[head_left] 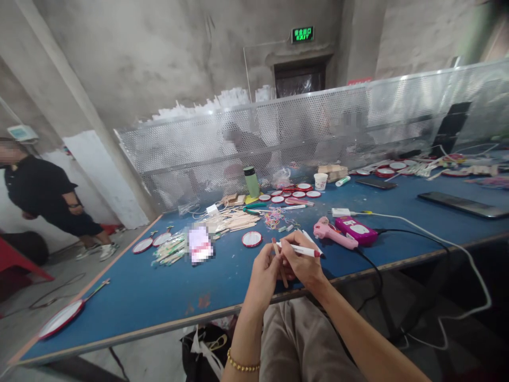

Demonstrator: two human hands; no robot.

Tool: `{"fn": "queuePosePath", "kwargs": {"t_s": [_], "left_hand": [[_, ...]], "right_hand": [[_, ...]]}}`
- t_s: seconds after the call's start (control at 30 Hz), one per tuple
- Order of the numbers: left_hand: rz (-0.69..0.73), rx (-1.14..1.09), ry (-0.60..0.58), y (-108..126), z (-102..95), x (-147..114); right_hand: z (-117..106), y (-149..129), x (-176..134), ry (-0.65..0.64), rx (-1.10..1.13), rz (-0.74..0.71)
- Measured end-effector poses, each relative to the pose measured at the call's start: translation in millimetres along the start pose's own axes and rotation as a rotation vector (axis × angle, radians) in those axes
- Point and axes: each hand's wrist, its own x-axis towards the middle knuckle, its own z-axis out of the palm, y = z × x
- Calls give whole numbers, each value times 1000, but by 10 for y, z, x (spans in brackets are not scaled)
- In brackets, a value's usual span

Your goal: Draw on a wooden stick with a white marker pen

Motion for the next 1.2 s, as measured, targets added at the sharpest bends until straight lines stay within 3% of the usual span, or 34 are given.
{"fn": "queuePosePath", "kwargs": {"t_s": [1.2], "left_hand": [[-2,-41,-1,-2,-5,-1]], "right_hand": [[-4,51,-5,16,12,7]]}}
